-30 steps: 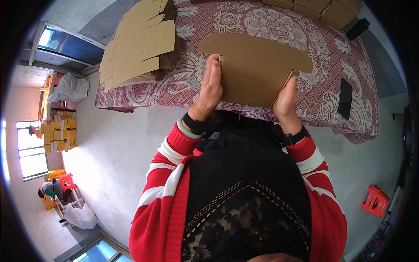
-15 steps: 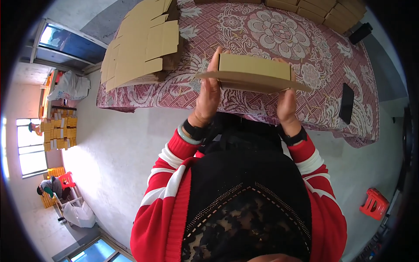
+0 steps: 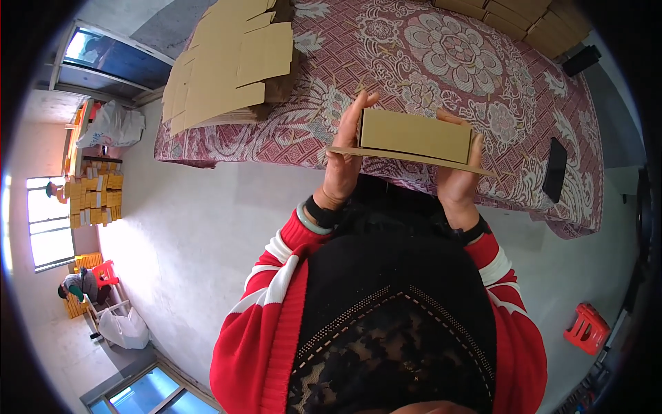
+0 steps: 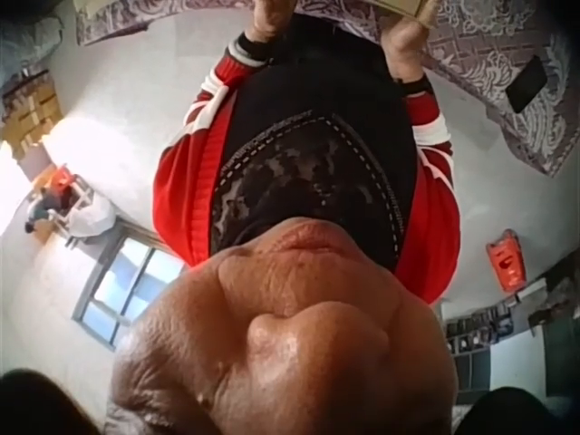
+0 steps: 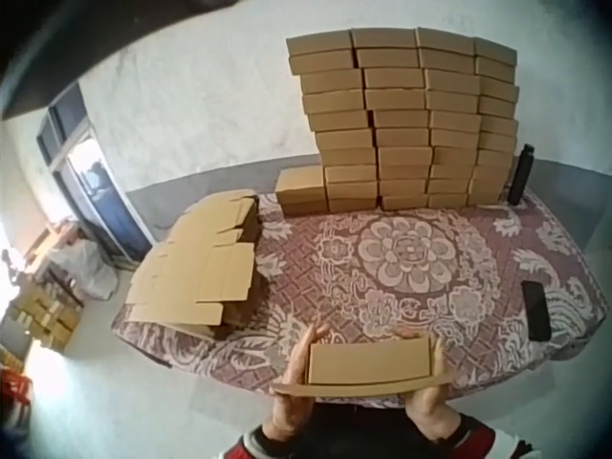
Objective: The person picks up a flat cardboard piece from a stack and folds it by hand into a box before placing it onto a separate stack, repeating the process for a second box.
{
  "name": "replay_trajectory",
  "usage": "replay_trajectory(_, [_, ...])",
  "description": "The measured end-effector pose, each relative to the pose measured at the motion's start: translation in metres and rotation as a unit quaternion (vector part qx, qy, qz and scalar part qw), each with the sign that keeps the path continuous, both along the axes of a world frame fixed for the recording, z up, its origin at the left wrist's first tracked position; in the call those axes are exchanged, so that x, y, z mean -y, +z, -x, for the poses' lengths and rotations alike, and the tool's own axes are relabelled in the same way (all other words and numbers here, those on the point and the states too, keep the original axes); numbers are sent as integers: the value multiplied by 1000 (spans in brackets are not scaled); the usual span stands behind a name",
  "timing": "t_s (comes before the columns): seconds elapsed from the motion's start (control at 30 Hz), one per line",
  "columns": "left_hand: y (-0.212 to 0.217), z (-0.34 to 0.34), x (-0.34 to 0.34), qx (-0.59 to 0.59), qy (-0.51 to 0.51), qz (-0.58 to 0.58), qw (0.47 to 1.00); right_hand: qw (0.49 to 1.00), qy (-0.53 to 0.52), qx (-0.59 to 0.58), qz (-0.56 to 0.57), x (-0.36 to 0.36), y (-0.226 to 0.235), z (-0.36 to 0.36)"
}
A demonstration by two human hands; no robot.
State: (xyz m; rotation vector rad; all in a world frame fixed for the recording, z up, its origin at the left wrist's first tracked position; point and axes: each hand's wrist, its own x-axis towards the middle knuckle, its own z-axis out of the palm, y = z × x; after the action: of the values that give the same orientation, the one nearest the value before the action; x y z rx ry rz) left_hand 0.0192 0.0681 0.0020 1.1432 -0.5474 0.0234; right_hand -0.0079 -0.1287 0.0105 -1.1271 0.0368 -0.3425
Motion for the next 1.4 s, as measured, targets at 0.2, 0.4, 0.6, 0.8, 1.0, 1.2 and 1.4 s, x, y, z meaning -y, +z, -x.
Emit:
replay_trajectory(0.2, [8,5,-2,-17,-6,12,1000,1000,-27,6,14,-8,-6,1])
replay_trajectory(0.4, [23,10,-11,-112,-67,56,990,992,-32,49,115,-7,-21,9])
replay_trajectory(0.6, [28,9,-18,-193,-94,82,973,996,4,50,78,-5,-15,0])
replay_trajectory(0.8, [33,0,-24,-207,-123,66,968,986,27,61,150,3,-11,-7])
replay_trajectory(1.0, [41,3,-24,-201,-78,47,975,986,19,77,149,3,-10,-8])
replay_trajectory(1.2, [40,4,-24,-106,-44,-81,990,986,19,67,153,4,-11,-6])
replay_trajectory(1.4, [48,13,-12,-93,-16,-83,992,976,1,62,209,6,-13,-8])
